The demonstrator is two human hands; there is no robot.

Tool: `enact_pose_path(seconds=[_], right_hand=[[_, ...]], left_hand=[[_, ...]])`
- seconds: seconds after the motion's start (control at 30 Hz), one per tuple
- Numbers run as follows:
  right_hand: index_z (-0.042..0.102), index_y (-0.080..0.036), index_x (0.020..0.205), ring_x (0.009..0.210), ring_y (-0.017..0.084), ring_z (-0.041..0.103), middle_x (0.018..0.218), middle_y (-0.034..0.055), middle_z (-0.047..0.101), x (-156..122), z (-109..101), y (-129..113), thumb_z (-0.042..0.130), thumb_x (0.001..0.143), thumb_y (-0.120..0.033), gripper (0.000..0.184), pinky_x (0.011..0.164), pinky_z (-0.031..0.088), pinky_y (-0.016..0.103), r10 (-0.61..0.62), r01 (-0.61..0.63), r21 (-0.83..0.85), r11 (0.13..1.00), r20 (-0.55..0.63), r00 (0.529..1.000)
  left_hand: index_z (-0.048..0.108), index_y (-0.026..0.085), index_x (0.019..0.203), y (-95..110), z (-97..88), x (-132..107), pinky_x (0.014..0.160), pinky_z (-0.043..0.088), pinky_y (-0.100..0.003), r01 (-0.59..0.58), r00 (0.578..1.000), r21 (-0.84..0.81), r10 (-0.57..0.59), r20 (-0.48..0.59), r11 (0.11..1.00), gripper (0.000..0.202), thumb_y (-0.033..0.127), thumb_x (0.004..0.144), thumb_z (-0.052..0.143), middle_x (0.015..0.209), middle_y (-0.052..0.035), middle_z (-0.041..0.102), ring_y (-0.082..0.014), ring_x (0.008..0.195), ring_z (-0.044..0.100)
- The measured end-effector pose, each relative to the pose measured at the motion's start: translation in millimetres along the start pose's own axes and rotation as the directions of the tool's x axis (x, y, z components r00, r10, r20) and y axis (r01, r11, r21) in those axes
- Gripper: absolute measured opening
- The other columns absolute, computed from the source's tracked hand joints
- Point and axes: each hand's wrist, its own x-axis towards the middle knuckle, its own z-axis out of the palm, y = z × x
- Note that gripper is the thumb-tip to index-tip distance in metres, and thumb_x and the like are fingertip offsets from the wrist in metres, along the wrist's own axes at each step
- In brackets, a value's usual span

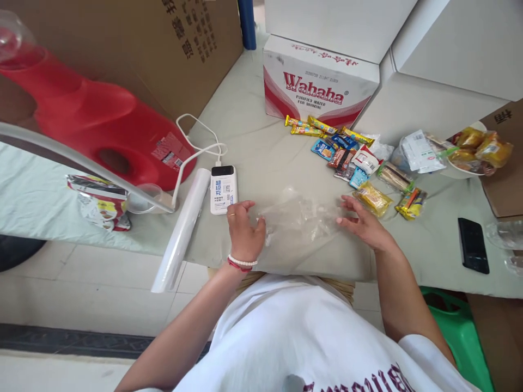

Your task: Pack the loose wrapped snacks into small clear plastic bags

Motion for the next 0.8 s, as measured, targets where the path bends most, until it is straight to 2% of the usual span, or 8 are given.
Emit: enact_pose_path(seconds=[0.07,0.13,0.23,0.3,0.43,0.57,0.7,0.8], right_hand=[[0.053,-0.028,0.145,0.128,0.028,0.057,0.139,0.0126,0.061,8.0,6.5,-7.2,0.082,0.071,-0.057,0.085,0.096,0.053,0.043,-0.044,0.045,-0.051,0.998,0.022,0.999],[0.054,-0.025,0.143,0.113,0.026,0.064,0.124,0.0108,0.068,21.8,19.2,-10.8,0.079,0.073,-0.057,0.082,0.092,0.053,0.041,-0.032,0.034,-0.067,0.997,0.021,0.999],[0.068,-0.019,0.116,0.073,0.019,0.062,0.081,0.0027,0.068,48.2,36.0,-6.0,0.065,0.083,-0.055,0.049,0.071,0.050,0.033,0.029,-0.031,-0.083,0.996,-0.020,0.999],[0.070,-0.018,0.095,0.062,0.017,0.055,0.067,0.0006,0.061,61.6,36.4,0.5,0.057,0.088,-0.050,0.035,0.063,0.045,0.031,0.056,-0.064,-0.127,0.990,-0.069,0.996],[0.072,-0.018,0.098,0.075,0.023,0.060,0.077,0.0066,0.067,55.6,12.6,-0.2,0.056,0.091,-0.035,0.024,0.073,0.048,0.036,0.021,-0.107,-0.384,0.917,-0.221,0.975],[0.071,-0.019,0.118,0.112,0.034,0.057,0.111,0.0159,0.069,8.0,8.2,-31.8,0.053,0.096,-0.030,0.030,0.098,0.048,0.051,-0.334,0.076,-0.627,0.775,-0.305,0.892],[0.065,-0.024,0.134,0.129,0.029,0.053,0.133,0.0130,0.065,-37.5,49.7,-49.5,0.053,0.102,-0.032,0.036,0.112,0.044,0.051,-0.607,0.538,-0.579,0.613,0.091,0.790],[0.057,-0.022,0.146,0.146,0.028,0.041,0.156,0.0107,0.052,-57.4,65.1,-21.4,0.058,0.101,-0.034,0.046,0.121,0.038,0.053,-0.584,0.703,-0.510,0.496,0.403,0.705]], left_hand=[[0.067,0.022,0.113,6.7,-1.7,-3.0,0.111,0.039,-0.056,-0.240,0.971,0.151,0.235,0.053,0.959,0.034,0.023,0.079,0.065,0.126,-0.0150,0.061,-0.0341,0.128,0.051],[0.072,0.028,0.112,11.9,-1.3,-4.2,0.121,0.024,-0.060,-0.435,0.890,0.187,0.389,0.236,0.881,0.033,0.016,0.083,0.060,0.130,-0.0122,0.066,-0.0350,0.139,0.046],[0.072,0.038,0.118,12.3,2.6,-0.5,0.125,0.007,-0.064,-0.617,0.716,0.133,0.483,0.505,0.776,0.049,0.007,0.086,0.053,0.141,-0.0035,0.066,-0.0310,0.150,0.040],[0.067,0.039,0.131,6.7,4.4,5.2,0.124,-0.001,-0.069,-0.647,0.655,0.132,0.459,0.600,0.751,0.061,0.005,0.083,0.051,0.153,-0.0034,0.058,-0.0313,0.154,0.036],[0.050,0.026,0.152,-9.9,-3.0,18.4,0.122,0.000,-0.075,-0.514,0.680,0.188,0.265,0.683,0.837,0.084,0.011,0.069,0.051,0.164,-0.0138,0.043,-0.0359,0.155,0.035],[0.050,0.024,0.152,-13.9,-15.0,23.4,0.128,0.008,-0.062,-0.341,0.657,-0.025,0.257,0.709,0.940,0.088,0.016,0.065,0.049,0.167,-0.0085,0.039,-0.0314,0.160,0.024],[0.063,0.027,0.138,-5.2,-8.3,18.1,0.128,0.010,-0.062,-0.228,0.752,-0.085,0.231,0.618,0.970,0.054,0.024,0.092,0.034,0.154,-0.0069,0.057,-0.0276,0.156,0.034],[0.063,0.026,0.137,-4.5,-1.2,13.6,0.124,0.000,-0.072,-0.362,0.730,0.124,0.198,0.654,0.924,0.047,0.043,0.101,0.037,0.156,-0.0100,0.055,-0.0326,0.156,0.033]])
